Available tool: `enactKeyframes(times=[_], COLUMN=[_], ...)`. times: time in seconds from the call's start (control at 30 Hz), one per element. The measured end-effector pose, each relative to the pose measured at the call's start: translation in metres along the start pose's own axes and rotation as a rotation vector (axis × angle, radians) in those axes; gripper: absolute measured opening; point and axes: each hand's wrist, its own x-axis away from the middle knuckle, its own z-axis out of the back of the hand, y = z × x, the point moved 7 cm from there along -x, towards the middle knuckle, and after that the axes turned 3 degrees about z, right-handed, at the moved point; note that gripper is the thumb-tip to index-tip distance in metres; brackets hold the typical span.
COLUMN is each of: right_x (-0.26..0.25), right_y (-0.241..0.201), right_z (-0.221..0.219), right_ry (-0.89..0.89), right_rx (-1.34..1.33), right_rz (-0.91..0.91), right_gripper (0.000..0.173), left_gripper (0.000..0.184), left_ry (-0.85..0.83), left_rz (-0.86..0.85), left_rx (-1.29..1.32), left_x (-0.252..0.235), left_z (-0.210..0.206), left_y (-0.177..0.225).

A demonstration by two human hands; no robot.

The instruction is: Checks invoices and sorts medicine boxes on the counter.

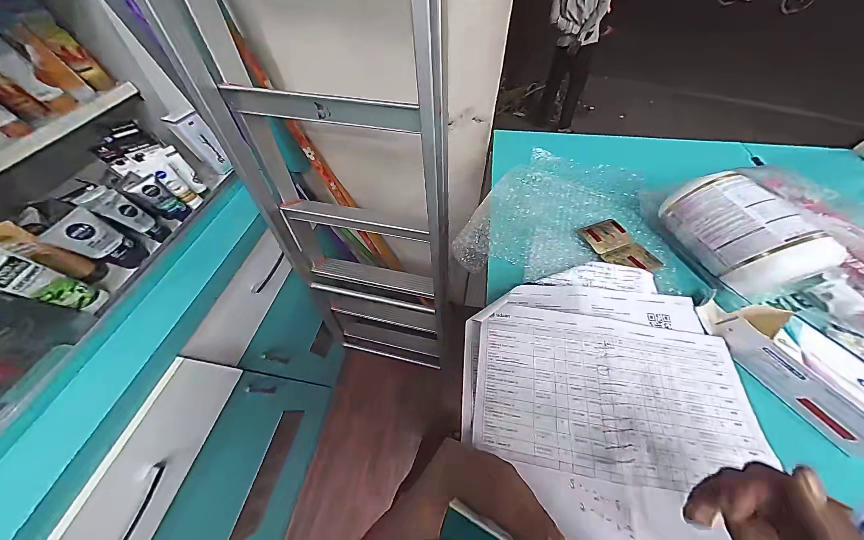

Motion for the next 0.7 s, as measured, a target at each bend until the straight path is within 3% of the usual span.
enactKeyframes(times=[0.13, 0.2, 0.27, 0.37, 0.47, 0.53, 0.6, 0.7], right_x=[-0.032, -0.037, -0.042, -0.043, -0.044, -0.044, -0.044, -0.045], right_y=[0.015, 0.019, 0.021, 0.022, 0.035, 0.041, 0.041, 0.040], right_z=[0.000, -0.001, 0.004, 0.011, 0.011, 0.010, 0.010, 0.010], right_ry=[-0.015, 0.168, 0.287, 0.324, 0.366, 0.332, 0.311, 0.317], right_rx=[-0.063, 0.048, 0.107, 0.195, 0.218, 0.271, 0.332, 0.374], right_rz=[0.008, 0.025, 0.126, 0.301, 0.336, 0.358, 0.387, 0.420], right_gripper=[0.077, 0.081, 0.070, 0.031, 0.027, 0.008, 0.018, 0.014], left_gripper=[0.026, 0.024, 0.021, 0.024, 0.027, 0.027, 0.024, 0.022], left_ry=[-0.068, -0.069, -0.054, -0.052, -0.022, 0.014, 0.046, 0.063], left_rz=[0.064, 0.110, 0.131, 0.144, 0.238, 0.299, 0.353, 0.400], left_rx=[-0.151, -0.210, -0.224, -0.219, -0.207, -0.162, -0.116, -0.085], left_x=[-0.006, -0.010, -0.015, -0.019, -0.021, -0.020, -0.017, -0.015], left_z=[-0.005, -0.011, -0.017, -0.019, -0.013, -0.008, -0.005, -0.002], left_y=[0.011, 0.008, 0.002, -0.004, -0.007, -0.014, -0.021, -0.026])
